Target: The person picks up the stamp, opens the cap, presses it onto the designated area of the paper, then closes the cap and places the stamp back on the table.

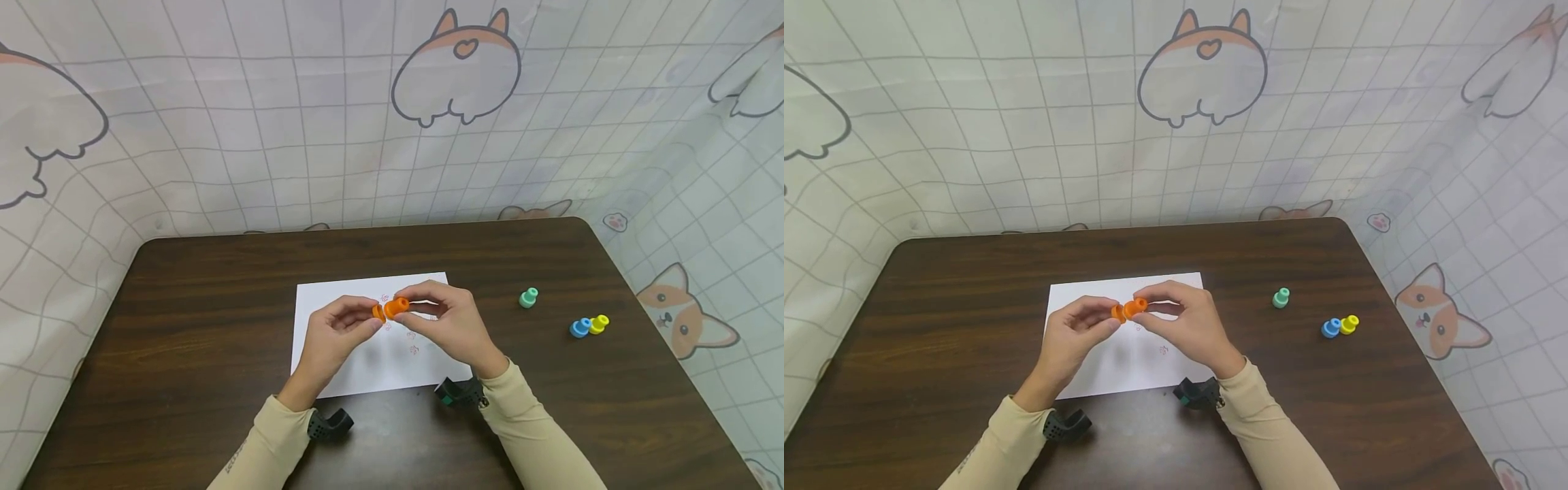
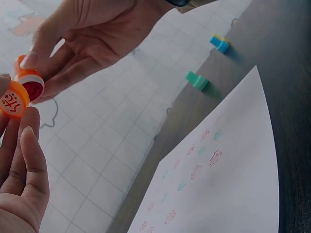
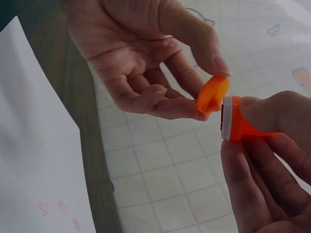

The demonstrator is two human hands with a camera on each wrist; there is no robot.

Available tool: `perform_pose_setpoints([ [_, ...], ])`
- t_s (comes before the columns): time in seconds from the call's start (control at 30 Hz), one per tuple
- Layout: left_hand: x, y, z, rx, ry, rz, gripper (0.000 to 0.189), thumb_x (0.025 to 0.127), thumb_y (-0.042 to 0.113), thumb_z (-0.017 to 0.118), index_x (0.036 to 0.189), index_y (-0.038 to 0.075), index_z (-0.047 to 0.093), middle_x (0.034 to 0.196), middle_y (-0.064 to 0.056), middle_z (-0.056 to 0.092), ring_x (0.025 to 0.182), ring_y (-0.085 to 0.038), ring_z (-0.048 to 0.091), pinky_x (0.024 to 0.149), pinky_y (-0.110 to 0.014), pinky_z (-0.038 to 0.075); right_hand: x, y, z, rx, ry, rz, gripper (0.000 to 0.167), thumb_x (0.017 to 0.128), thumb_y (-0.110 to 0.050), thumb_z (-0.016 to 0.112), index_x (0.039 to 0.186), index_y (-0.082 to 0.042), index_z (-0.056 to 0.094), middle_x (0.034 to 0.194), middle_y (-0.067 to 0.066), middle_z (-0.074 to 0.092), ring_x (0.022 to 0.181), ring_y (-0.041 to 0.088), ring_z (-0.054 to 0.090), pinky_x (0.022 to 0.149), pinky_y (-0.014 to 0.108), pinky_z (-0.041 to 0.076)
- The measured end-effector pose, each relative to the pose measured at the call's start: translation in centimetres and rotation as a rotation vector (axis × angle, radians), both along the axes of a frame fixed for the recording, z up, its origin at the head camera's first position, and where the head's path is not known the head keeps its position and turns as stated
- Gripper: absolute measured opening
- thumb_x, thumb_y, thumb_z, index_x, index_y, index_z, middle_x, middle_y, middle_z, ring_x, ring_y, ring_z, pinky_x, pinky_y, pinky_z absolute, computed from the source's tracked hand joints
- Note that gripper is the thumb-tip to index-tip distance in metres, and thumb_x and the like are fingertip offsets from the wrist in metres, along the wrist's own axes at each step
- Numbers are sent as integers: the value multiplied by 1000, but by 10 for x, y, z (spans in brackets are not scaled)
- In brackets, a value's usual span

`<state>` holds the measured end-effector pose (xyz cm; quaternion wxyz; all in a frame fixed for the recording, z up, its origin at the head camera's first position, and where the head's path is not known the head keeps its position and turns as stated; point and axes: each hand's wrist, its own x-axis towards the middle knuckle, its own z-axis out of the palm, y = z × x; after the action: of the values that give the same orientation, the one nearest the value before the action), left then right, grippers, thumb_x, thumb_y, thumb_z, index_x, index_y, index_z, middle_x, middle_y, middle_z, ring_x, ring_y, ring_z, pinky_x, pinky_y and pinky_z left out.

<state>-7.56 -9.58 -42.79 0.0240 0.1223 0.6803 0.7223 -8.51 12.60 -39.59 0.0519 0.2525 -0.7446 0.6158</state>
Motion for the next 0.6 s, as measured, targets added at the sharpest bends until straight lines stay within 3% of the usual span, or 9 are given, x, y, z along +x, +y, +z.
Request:
perform_pose_setpoints([
  [0.37, 0, 2, -1, 0, -10, -9, 32, 88, 8, 81, 118, 3, 71, 112, 1, 73, 99, -10, 75, 93, -25, 61, 0, -2, -5, -52, -49, 16, 28, 85, 5, 80, 112, 3, 73, 111, 23, 74, 102, 8, 74, 92, 31, 62],
  [0.6, 1, 4, -2, 17, -15, -19, 33, 88, 7, 81, 119, 1, 70, 110, 4, 74, 100, -9, 75, 92, -26, 62, 1, -4, -7, -69, -92, 13, 29, 84, 4, 81, 113, 3, 73, 113, 25, 73, 103, 9, 74, 92, 32, 62],
])
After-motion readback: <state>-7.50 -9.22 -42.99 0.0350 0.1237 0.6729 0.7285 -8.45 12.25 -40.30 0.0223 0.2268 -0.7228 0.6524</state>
